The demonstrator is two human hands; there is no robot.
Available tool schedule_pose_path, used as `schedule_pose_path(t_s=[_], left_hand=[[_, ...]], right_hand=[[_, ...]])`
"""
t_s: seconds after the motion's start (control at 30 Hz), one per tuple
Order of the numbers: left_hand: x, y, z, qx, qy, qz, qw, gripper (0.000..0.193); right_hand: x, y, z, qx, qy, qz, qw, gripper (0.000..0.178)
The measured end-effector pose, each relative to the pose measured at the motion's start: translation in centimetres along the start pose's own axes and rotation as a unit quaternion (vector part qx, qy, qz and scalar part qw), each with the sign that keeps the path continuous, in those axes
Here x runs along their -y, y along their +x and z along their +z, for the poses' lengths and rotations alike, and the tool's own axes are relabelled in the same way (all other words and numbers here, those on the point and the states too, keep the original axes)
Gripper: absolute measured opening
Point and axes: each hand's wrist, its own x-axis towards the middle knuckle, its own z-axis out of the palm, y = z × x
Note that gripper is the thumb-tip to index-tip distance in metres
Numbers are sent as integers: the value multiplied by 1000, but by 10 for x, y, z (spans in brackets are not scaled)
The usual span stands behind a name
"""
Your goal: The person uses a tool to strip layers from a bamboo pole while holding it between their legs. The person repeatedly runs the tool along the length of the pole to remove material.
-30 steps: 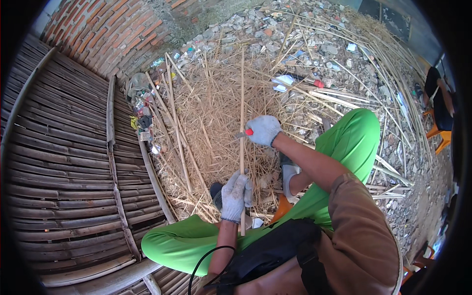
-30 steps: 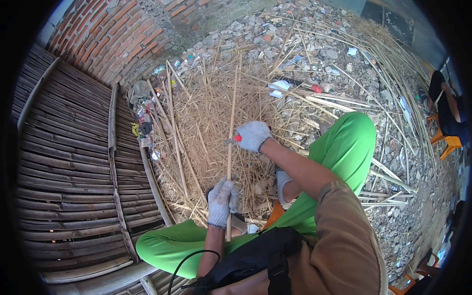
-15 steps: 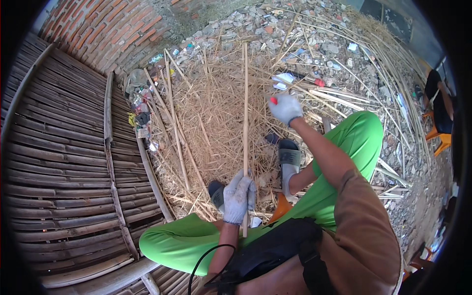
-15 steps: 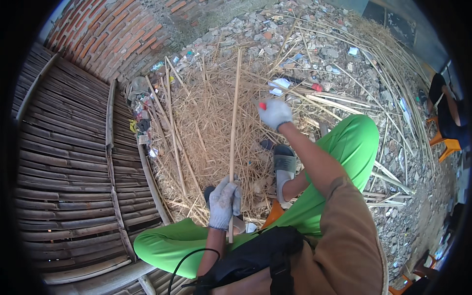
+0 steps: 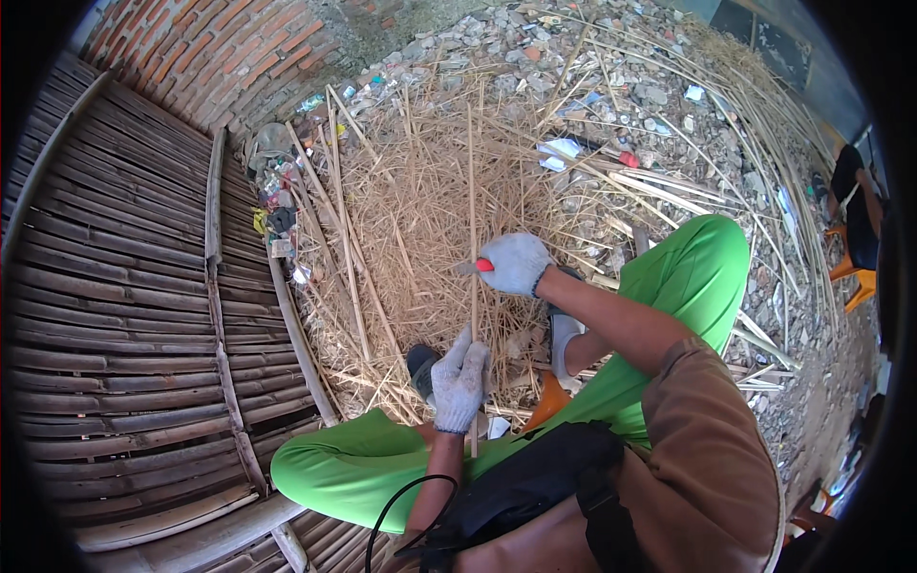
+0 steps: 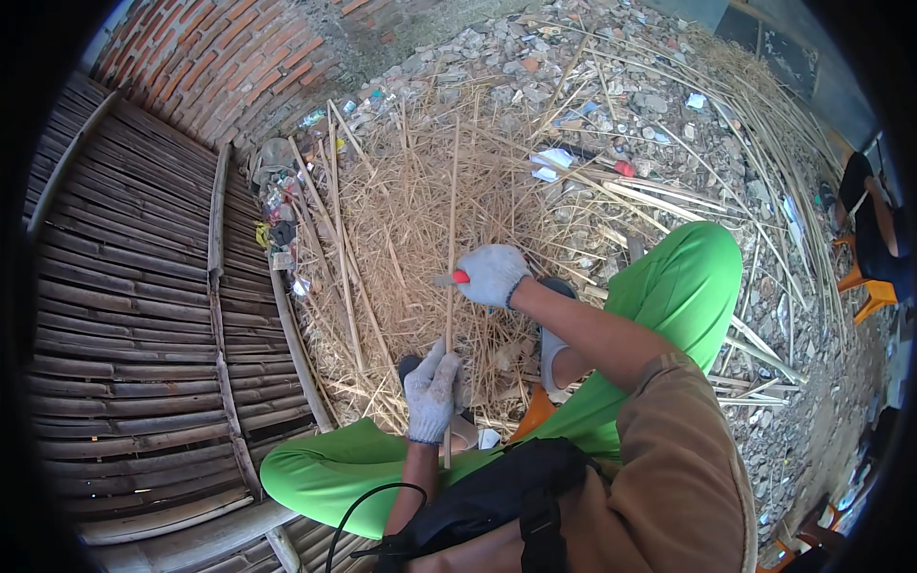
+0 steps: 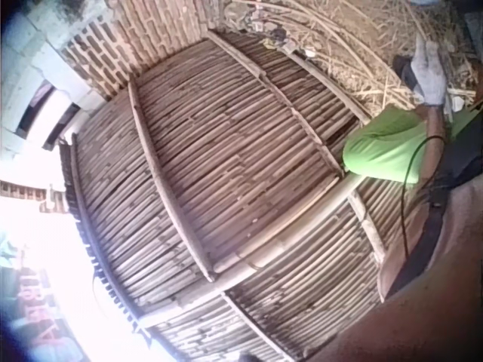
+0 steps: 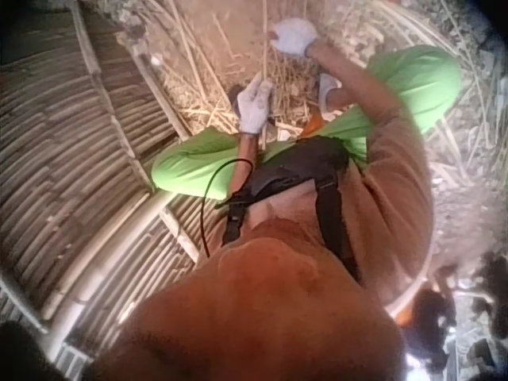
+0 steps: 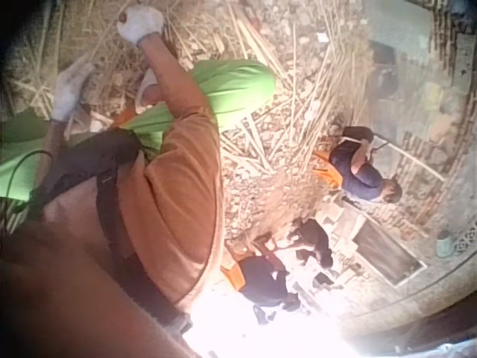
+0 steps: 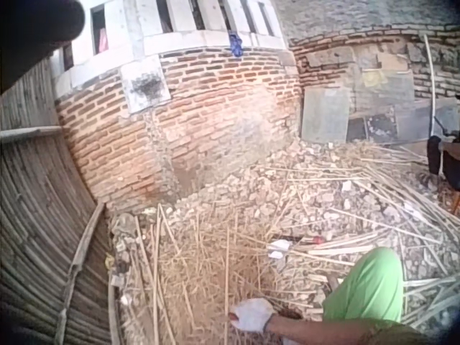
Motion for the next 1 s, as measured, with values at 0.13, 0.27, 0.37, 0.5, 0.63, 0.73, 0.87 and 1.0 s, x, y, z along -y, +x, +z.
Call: schedule_pose_path(t_s=[0.13, 0.27, 0.37, 0.5, 0.63, 0.73, 0.87, 1.0], left_hand=[[6, -4, -1, -20, 62, 43, 997, 51], [2, -5, 3, -10, 86, 53, 995, 52], [4, -4, 4, -23, 111, 57, 992, 51], [20, -4, 4, -22, 140, 115, 983, 50], [11, -4, 5, -16, 151, 75, 986, 50], [9, -2, 4, -4, 149, 51, 987, 51], [33, 4, 4, 11, 134, 54, 989, 48], [41, 6, 0, 15, 116, 18, 993, 51]], right_hand=[[-5, 3, -16, 13, -4, 75, 997, 29], [-18, 0, -20, -2, -18, 48, 999, 30], [-9, -5, -19, 53, -17, 33, 998, 30], [-14, -6, -14, 59, -15, 42, 997, 31], [-7, -10, -17, 85, -17, 23, 996, 32], [-8, -13, -3, 94, -8, 5, 996, 34], [-20, -13, 18, 119, -24, 19, 992, 36], [-15, -17, 27, 147, -7, 9, 989, 36]])
